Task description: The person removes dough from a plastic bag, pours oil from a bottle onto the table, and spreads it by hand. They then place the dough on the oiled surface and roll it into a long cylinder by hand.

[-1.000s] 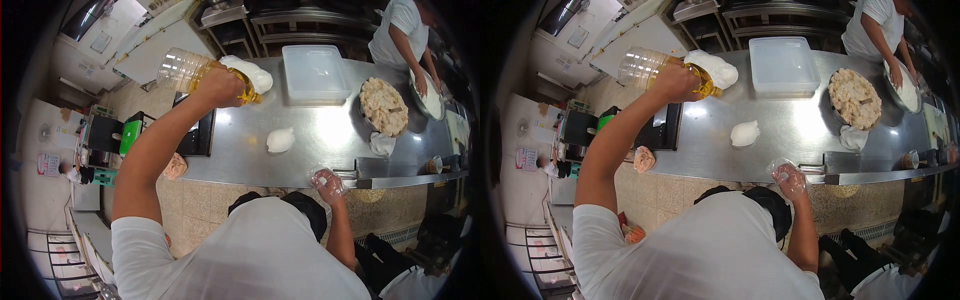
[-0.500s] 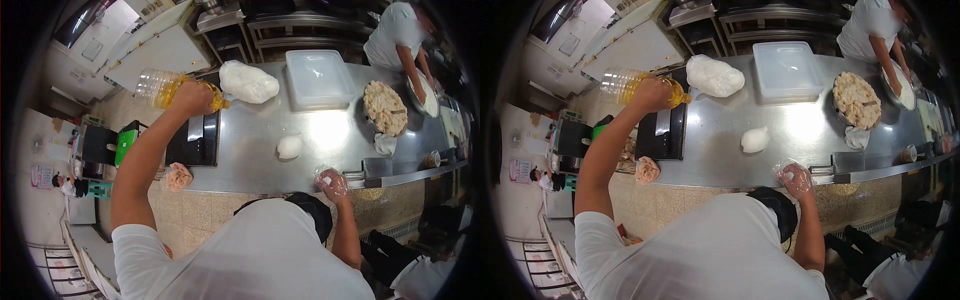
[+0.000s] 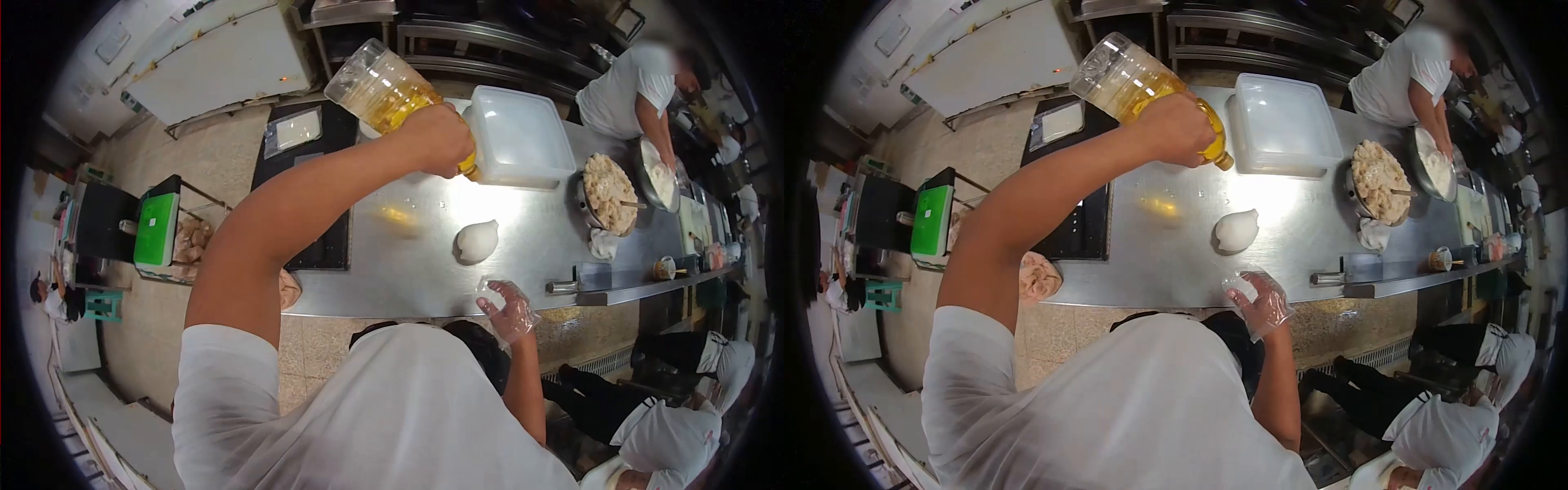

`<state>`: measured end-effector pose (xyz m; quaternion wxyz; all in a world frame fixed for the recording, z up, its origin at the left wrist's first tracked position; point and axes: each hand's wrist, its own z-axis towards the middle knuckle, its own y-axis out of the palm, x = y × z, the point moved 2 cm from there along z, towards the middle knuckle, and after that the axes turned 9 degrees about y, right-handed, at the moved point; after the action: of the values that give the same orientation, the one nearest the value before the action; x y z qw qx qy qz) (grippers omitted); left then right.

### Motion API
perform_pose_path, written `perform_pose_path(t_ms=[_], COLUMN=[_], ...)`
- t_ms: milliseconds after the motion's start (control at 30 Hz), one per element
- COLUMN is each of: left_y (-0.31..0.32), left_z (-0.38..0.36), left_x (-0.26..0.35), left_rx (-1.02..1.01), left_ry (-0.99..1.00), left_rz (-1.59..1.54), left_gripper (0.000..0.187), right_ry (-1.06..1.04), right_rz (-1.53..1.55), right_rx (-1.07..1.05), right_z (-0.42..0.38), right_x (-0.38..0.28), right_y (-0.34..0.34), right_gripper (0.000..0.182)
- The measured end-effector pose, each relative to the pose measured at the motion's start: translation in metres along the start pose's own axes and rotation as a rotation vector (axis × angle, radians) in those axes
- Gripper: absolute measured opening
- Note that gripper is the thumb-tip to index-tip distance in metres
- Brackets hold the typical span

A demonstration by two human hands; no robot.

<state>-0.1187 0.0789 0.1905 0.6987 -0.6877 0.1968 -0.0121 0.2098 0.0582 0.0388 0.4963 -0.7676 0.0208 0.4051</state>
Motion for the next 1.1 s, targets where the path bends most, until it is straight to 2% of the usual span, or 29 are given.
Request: perform_pose_path(t_ms=[33,67,133,167,200,267,300,367,467,500,533,600,700,800,833,900,967,1067,1100], left_y=[-0.003,-0.004,0.001,0.002,0.003,-0.001,-0.004,-0.010,-0.012,-0.013,-0.016,-0.016,-0.018,-0.030,-0.032,-0.034,-0.053,-0.054,-0.053], left_z=[0.004,0.008,0.012,0.013,0.014,0.011,0.009,0.005,0.005,0.005,0.005,0.007,0.014,0.015,0.015,0.013,0.019,0.020,0.020], left_x=[0.001,0.003,0.001,0.000,0.001,0.000,0.000,0.000,-0.002,-0.002,0.002,0.008,0.018,0.021,0.021,0.035,0.038,0.038,0.037], left_rx=[-0.009,-0.025,-0.031,-0.042,-0.046,-0.099,-0.104,-0.109,-0.160,-0.176,-0.156,-0.153,-0.178,-0.213,-0.183,-0.170,-0.224,-0.262,-0.262], left_ry=[0.000,0.004,0.039,0.056,0.071,0.010,0.008,-0.019,-0.067,-0.078,-0.090,-0.113,-0.144,-0.185,-0.168,-0.141,-0.290,-0.291,-0.286], left_rz=[-0.041,-0.084,-0.083,-0.077,-0.072,-0.011,-0.003,0.008,0.060,0.068,0.076,0.082,0.100,0.159,0.167,0.153,0.123,0.154,0.161], left_gripper=[0.024,0.023,0.023,0.022,0.022,0.022,0.022,0.023,0.028,0.028,0.028,0.027,0.026,0.025,0.027,0.031,0.028,0.031,0.031], right_ry=[-0.073,-0.060,-0.245,-0.223,-0.211,-0.304,-0.310,-0.377,-0.481,-0.546,-0.556,-0.402,-0.388,-0.400,-0.460,-0.538,-0.613,-0.568,-0.629], right_rz=[-0.021,-0.025,-0.247,-0.310,-0.301,-0.639,-0.631,-0.732,-0.774,-0.721,-0.706,-0.546,-0.567,-0.490,-0.566,-0.483,-0.401,-0.352,-0.377], right_rx=[0.006,0.018,0.159,0.062,0.069,0.006,0.009,-0.174,-0.229,-0.148,-0.158,-0.315,-0.301,-0.363,-0.357,-0.307,-0.219,-0.267,-0.296], right_z=[0.001,0.003,0.010,0.022,0.035,0.062,0.078,0.107,0.135,0.149,0.152,0.165,0.175,0.152,0.134,0.120,0.118,0.119,0.120], right_x=[0.009,0.015,0.022,0.025,0.026,0.019,0.017,0.015,0.014,0.032,0.030,0.014,0.011,0.019,0.019,0.046,0.045,0.045,0.047], right_y=[0.004,0.006,0.011,0.013,0.015,0.027,0.029,0.036,0.039,0.056,0.056,0.053,0.060,0.063,0.059,0.076,0.061,0.042,0.038], right_gripper=[0.049,0.049,0.060,0.073,0.073,0.070,0.070,0.062,0.056,0.050,0.050,0.045,0.042,0.038,0.035,0.035,0.036,0.041,0.047])
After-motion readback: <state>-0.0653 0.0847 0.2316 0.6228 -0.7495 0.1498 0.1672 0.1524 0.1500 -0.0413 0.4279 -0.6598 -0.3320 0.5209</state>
